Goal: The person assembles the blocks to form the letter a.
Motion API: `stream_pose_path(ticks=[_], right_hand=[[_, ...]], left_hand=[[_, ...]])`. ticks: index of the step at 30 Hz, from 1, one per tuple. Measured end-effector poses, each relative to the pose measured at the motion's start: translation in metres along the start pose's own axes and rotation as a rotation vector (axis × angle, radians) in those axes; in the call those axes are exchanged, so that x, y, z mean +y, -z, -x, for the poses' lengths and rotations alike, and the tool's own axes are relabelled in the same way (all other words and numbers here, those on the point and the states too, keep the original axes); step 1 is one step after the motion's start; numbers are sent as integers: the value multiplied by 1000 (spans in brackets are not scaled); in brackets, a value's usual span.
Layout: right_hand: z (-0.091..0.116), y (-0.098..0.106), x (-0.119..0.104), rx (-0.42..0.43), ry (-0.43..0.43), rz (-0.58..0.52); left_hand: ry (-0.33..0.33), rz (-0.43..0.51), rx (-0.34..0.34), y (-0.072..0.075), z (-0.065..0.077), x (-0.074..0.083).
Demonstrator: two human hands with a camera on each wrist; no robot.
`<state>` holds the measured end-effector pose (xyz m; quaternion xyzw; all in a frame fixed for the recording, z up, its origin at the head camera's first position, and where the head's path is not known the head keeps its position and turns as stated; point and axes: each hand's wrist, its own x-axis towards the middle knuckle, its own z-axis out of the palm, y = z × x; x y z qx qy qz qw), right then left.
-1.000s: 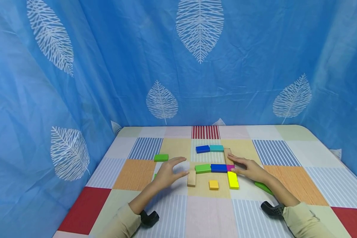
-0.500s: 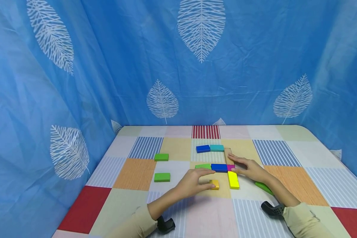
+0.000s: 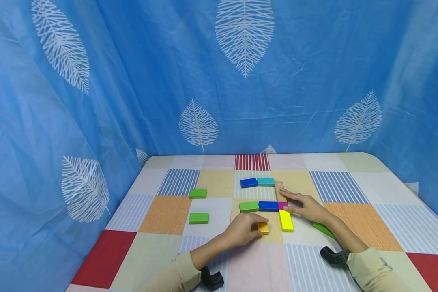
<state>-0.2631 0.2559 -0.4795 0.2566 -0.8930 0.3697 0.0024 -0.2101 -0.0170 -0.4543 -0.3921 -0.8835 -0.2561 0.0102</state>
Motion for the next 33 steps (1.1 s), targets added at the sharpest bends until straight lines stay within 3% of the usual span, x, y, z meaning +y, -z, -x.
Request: stream_pose_path(ticks=[6,12,18,26,30,33], right_hand=[[0,0,1,0,-3,9],[0,0,2,4,-6,17],[0,-1,1,5,-1,16],[1,0,-2,6,17,11],[1,1,-1,8,10,11],[0,0,-1,5,13,12]], left_hand=[[-49,51,38,-6,-1,11],[-121,108,26,-16,-3,27],[-163,65,-6,-26,-9,41],[-158,37,-72,-33,-12,47],[-172,53,-74,-28,-12,46],[-182,76,-32,-14,-10,43]])
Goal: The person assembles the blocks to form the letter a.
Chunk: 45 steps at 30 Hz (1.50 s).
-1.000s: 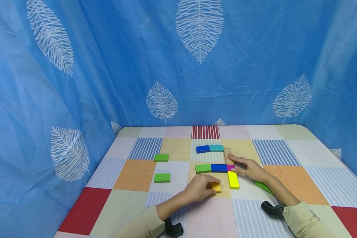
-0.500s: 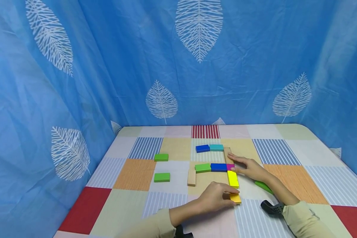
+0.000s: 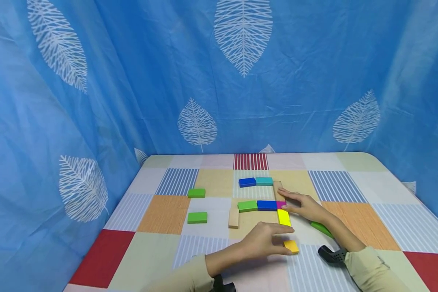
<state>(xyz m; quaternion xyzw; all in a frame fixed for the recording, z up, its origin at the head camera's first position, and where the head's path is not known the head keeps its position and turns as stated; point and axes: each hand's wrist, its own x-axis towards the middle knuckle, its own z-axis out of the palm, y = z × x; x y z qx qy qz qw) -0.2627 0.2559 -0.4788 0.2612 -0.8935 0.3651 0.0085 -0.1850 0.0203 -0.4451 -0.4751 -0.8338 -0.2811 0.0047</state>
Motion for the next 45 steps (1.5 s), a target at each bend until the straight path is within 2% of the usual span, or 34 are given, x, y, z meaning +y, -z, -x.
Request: stream_pose_path(ticks=[4,8,13,17,22,24,29,36,39,42,45], right_hand=[[-1,-2,1,-10,-16,-2],[-1,-3,1,-14,-45,9],[0,-2,1,-13,-43,-3],[0,-1,2,-16,-37,-9],[0,-3,3,-17,-36,-10],[0,-4,4,-16,-38,-9],[1,-5,4,-12,-44,-2],[1,-5,3,-12,-47,1],[1,-4,1,-9,-45,-1],[1,-3,0,-6,-42,-5],[1,-2,-1,-7,-42,-3]], left_hand=[[65,19,128,29,5,-11],[138,38,281,60,13,-31],[169,3,433,94,27,-67],[223,-16,490,112,43,-100],[324,79,471,126,67,-135],[365,134,459,131,74,-144],[449,202,435,139,88,-161],[500,266,376,139,100,-183],[510,283,329,138,105,-190],[509,269,252,138,110,-195],[479,212,186,136,113,-197]])
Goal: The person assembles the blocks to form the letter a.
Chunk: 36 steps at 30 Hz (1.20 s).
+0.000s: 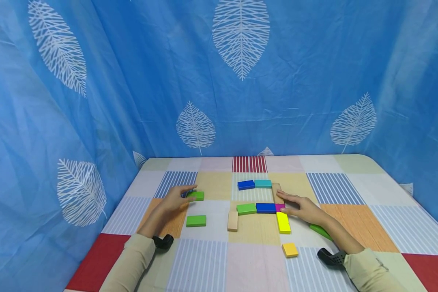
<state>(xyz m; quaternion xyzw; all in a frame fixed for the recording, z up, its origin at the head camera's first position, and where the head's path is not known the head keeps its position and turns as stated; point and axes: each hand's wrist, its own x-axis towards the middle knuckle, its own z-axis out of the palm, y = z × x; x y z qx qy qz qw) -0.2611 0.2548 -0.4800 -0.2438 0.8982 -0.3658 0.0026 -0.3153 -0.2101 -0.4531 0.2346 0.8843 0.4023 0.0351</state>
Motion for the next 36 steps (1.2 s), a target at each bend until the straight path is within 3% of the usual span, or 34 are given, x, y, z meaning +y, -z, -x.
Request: stream_pose_path(ticks=[5,8,13,18,21,30,36], right_hand=[[0,0,-1,-2,-8,2],[0,0,0,-2,-11,5],[-1,-1,1,1,-2,9],[0,-1,-1,3,-5,12],[0,-1,-1,1,-11,13],[0,-1,0,4,-3,6],[0,-1,1,1,0,7]], left_hand=[[-68,-120,-3,-2,3,-1],[-71,-156,4,-3,4,0],[-71,-150,-17,-4,5,3],[-141,-136,-52,-8,9,11],[-176,-148,-86,-10,11,21],[-194,-157,-160,-23,19,68],[-318,-168,-179,-44,22,95]])
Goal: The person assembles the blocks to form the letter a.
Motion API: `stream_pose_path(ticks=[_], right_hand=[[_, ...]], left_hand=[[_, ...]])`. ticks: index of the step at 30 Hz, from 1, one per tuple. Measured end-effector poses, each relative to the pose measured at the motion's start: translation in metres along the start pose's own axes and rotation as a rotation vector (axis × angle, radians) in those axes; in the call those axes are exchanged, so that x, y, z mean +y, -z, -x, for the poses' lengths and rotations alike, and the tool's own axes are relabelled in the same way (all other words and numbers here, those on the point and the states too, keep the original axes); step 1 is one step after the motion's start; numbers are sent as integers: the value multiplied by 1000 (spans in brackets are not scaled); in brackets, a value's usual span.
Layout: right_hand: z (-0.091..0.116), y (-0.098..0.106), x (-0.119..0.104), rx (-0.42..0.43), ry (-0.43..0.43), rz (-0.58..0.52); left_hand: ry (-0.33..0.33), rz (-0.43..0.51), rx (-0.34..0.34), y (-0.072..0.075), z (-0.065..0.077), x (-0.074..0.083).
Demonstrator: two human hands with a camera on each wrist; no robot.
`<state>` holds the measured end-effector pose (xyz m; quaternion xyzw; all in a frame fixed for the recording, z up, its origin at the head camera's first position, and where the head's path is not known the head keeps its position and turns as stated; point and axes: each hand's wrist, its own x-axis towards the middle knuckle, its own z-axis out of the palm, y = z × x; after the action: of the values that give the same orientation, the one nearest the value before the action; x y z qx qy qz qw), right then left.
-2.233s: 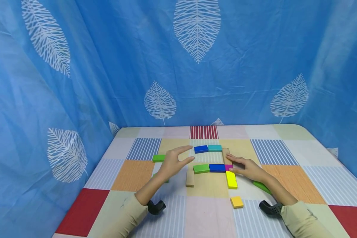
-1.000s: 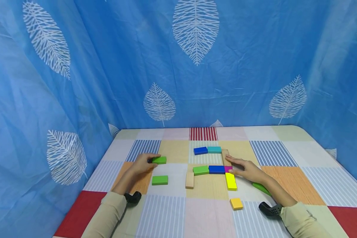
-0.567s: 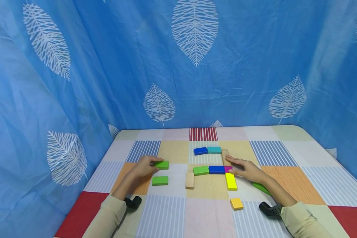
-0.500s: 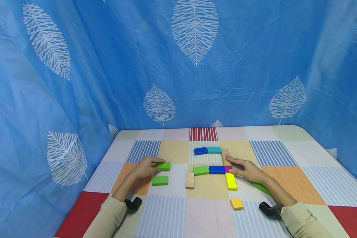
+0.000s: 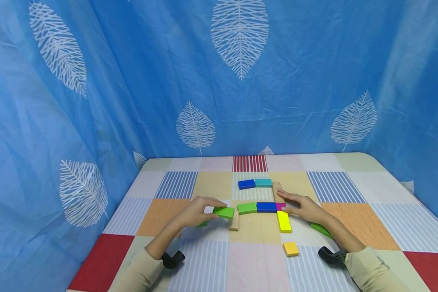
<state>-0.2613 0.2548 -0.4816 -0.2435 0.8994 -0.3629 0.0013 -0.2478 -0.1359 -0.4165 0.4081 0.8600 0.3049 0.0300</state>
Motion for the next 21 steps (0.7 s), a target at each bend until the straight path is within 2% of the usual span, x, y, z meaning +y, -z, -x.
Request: stream_pose_path(ticks=[5,9,12,16,21], right_hand=[[1,1,0,5,4,-3],[0,0,0,4,15,-4],[0,0,1,2,24,-1],[0,0,1,3,29,5],[0,1,0,10,25,8]], left_hand=[[-114,18,-28,-27,-7,21],[-178,-12,-93,-47,-12,34],[-226,-55,-143,-56,-14,41],[-252,-90,-194,-62,-17,46],[-239,-75,-245,-65,-19,47]])
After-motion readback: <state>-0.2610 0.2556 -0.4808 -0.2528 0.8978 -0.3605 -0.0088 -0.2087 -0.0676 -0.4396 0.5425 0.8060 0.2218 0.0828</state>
